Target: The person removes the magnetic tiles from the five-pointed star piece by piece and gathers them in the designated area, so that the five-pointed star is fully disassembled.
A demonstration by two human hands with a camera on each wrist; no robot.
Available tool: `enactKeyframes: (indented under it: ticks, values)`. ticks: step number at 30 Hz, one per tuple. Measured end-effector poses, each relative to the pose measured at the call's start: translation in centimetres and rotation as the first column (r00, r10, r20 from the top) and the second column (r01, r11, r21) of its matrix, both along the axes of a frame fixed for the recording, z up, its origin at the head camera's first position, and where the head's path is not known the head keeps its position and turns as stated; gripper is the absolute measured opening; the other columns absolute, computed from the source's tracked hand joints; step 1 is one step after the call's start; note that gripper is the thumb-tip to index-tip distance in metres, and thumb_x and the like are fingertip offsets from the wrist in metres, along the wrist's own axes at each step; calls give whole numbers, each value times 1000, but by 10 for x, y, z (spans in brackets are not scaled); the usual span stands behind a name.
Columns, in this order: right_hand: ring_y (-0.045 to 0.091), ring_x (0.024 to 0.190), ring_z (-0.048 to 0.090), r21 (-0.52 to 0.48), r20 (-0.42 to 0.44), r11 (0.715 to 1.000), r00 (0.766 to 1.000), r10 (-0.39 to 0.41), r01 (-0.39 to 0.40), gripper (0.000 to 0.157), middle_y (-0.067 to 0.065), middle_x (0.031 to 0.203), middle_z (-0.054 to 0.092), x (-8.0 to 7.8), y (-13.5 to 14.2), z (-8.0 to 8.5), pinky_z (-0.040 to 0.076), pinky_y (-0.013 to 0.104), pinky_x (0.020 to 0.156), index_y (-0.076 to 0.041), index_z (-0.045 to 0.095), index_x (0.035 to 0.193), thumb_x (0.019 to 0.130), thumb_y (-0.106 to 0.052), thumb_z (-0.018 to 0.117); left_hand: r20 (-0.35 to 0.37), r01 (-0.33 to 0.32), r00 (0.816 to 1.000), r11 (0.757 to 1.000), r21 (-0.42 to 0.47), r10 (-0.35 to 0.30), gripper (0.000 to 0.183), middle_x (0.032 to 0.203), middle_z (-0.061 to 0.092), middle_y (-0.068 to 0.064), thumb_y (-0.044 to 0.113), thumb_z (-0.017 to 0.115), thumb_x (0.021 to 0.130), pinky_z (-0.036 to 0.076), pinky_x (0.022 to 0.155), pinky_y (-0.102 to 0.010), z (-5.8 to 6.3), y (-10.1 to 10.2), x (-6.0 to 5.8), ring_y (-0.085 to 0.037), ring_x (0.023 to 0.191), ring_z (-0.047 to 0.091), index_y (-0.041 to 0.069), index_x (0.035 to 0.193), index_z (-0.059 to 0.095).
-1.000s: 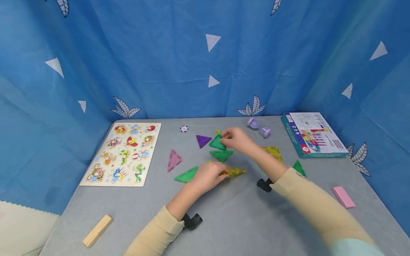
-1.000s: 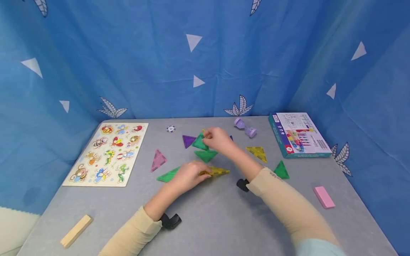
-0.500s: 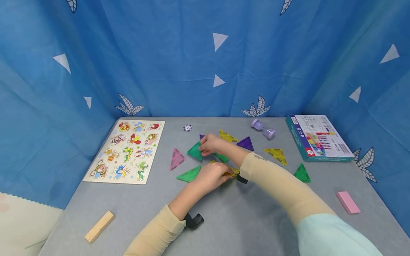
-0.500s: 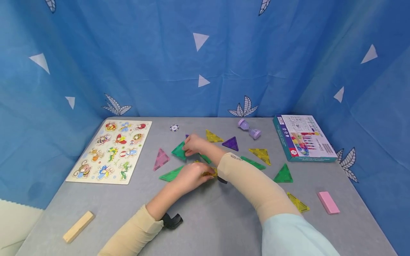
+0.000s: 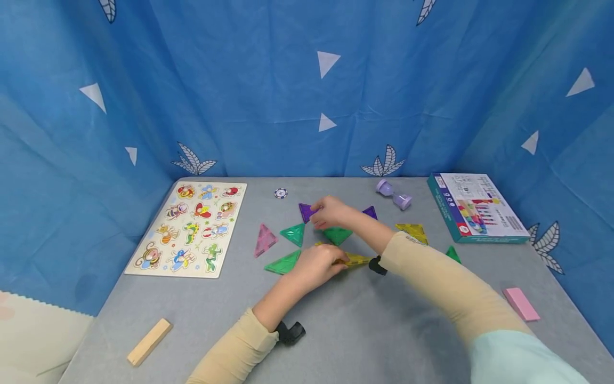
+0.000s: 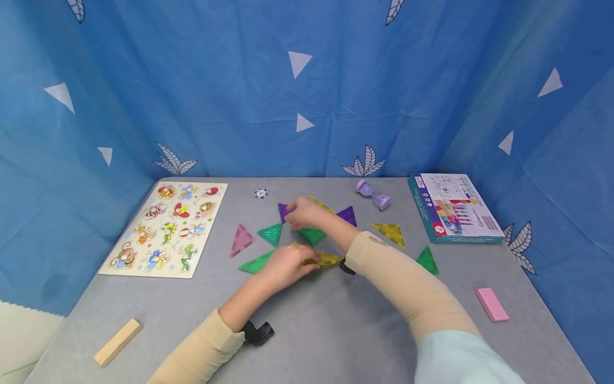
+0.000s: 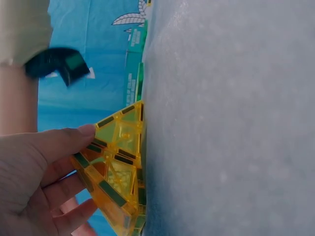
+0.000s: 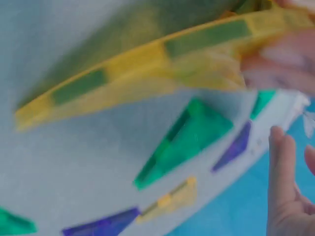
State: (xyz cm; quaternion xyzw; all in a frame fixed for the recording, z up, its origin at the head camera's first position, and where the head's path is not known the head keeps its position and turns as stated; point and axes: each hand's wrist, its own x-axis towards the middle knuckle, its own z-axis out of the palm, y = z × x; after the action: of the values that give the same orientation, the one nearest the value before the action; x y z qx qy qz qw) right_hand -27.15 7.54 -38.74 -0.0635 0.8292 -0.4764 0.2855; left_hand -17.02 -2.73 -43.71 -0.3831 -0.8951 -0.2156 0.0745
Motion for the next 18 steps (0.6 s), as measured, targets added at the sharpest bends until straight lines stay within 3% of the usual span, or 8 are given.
enactKeyframes:
  ticks: [3,6,8,13,18]
  values:
    - [32,97,63,3,-166,997,983,75,-75,38,23,117,58,14,30,11,51,40,84,4,50,129,93,-8,54,18,-2,1000,1000,1,2,9,89,69,10,24,70,85,50,71,-20,-1,1,-1,-6,82,64,19,92,73]
    - [30,99,62,65,-329,988,932,154,-140,32,18,114,62,36,63,13,51,40,85,0,56,124,94,-9,52,60,-7,998,1000,3,7,11,91,70,8,24,69,85,50,72,-19,-2,2,-2,-6,84,64,18,94,73]
    - [28,101,60,146,-391,977,898,202,-156,30,15,111,64,52,82,8,50,39,85,-2,59,122,94,-8,52,89,-16,996,1000,2,16,13,93,70,8,24,69,86,50,73,-19,-2,2,-3,-6,85,64,18,96,74]
    - [28,105,59,310,-405,932,860,310,-190,34,13,117,62,86,109,-19,51,42,84,-2,59,121,87,-6,58,132,-40,991,999,10,38,15,96,70,6,26,69,86,51,75,-22,-1,2,-3,-8,88,64,18,98,74]
    - [21,93,62,422,-455,897,824,338,-135,36,6,107,65,98,107,-39,52,38,78,-6,63,114,81,-15,73,166,-65,985,996,53,55,20,98,68,4,27,70,85,50,73,-22,-2,0,-6,-9,86,63,15,101,71]
